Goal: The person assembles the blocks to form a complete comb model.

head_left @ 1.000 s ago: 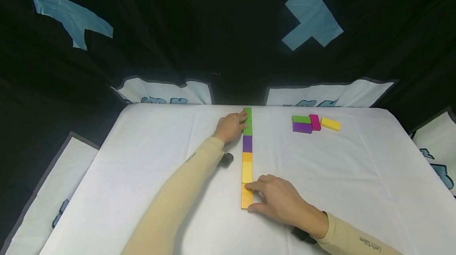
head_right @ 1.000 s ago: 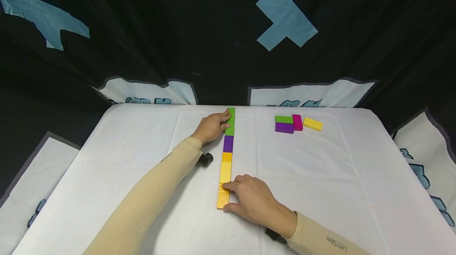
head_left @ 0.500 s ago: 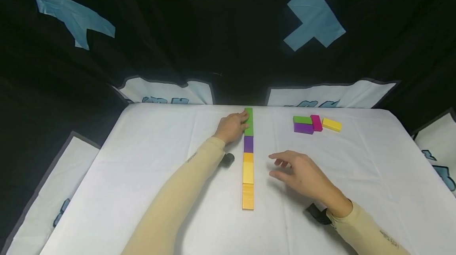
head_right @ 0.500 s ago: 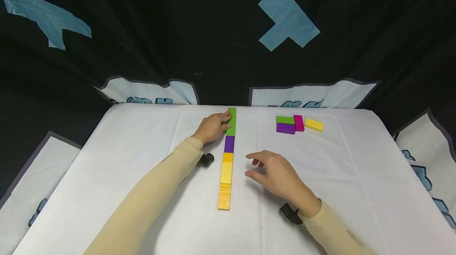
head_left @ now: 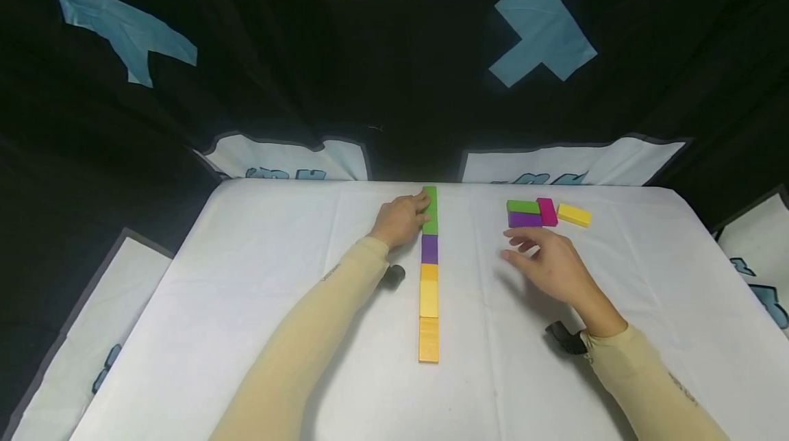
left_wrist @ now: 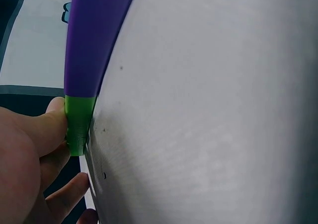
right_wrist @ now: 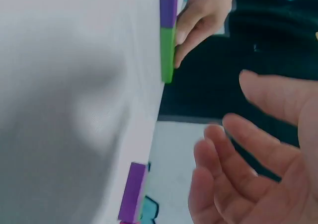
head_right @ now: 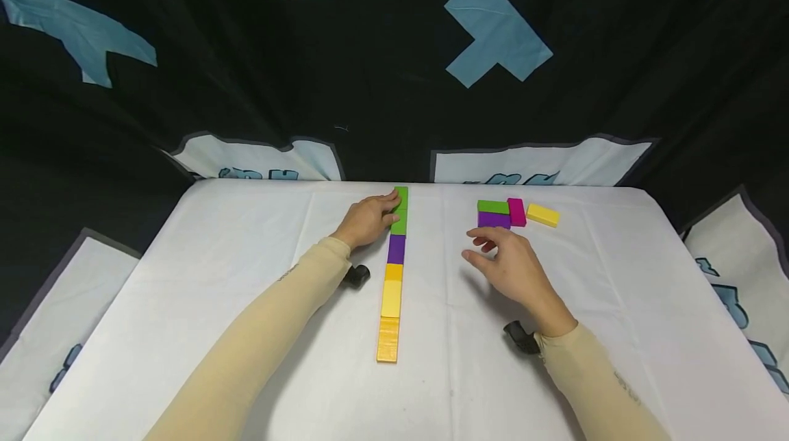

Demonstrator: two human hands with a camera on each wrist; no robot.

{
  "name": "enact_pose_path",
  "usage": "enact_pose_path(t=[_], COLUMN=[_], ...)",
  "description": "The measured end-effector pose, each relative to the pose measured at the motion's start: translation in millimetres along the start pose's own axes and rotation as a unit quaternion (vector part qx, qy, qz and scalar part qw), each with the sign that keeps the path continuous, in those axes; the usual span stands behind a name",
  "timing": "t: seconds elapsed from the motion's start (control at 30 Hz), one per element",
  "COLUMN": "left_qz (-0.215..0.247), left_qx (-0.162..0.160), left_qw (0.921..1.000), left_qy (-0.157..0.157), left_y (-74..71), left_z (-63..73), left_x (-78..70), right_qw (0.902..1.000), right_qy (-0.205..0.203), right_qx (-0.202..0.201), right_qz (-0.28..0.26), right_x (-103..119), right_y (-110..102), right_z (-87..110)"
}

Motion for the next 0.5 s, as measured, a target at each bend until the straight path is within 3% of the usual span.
enact_pose_path(t=[0.27, 0.5], left_qz=[0.003, 0.003], left_qx=[0.003, 0.004], left_qw=[1.0000, 1.0000], left_qy=[-0.004, 0.003], left_y=[0.0, -0.4], left_z=[0.4, 0.0], left_x=[0.9, 0.3], right_qw=[0.9980, 0.9968], right_qy=[0.036, 0.043], right_qx=[-0.048, -0.043], right_qz=[0.022, 0.052], right_x=[-24, -41], right_y=[0, 6], right_z=[-19.4, -29.7])
Point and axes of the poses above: each hand's wrist, its own z-axis away from the middle knuckle, its own y-axis out of the palm, x = y × z, the point moved 3 cm from there along -z, towards the middle knuckle, and after that the axes turned 14 degrees about -x, right-handed, at the moved point
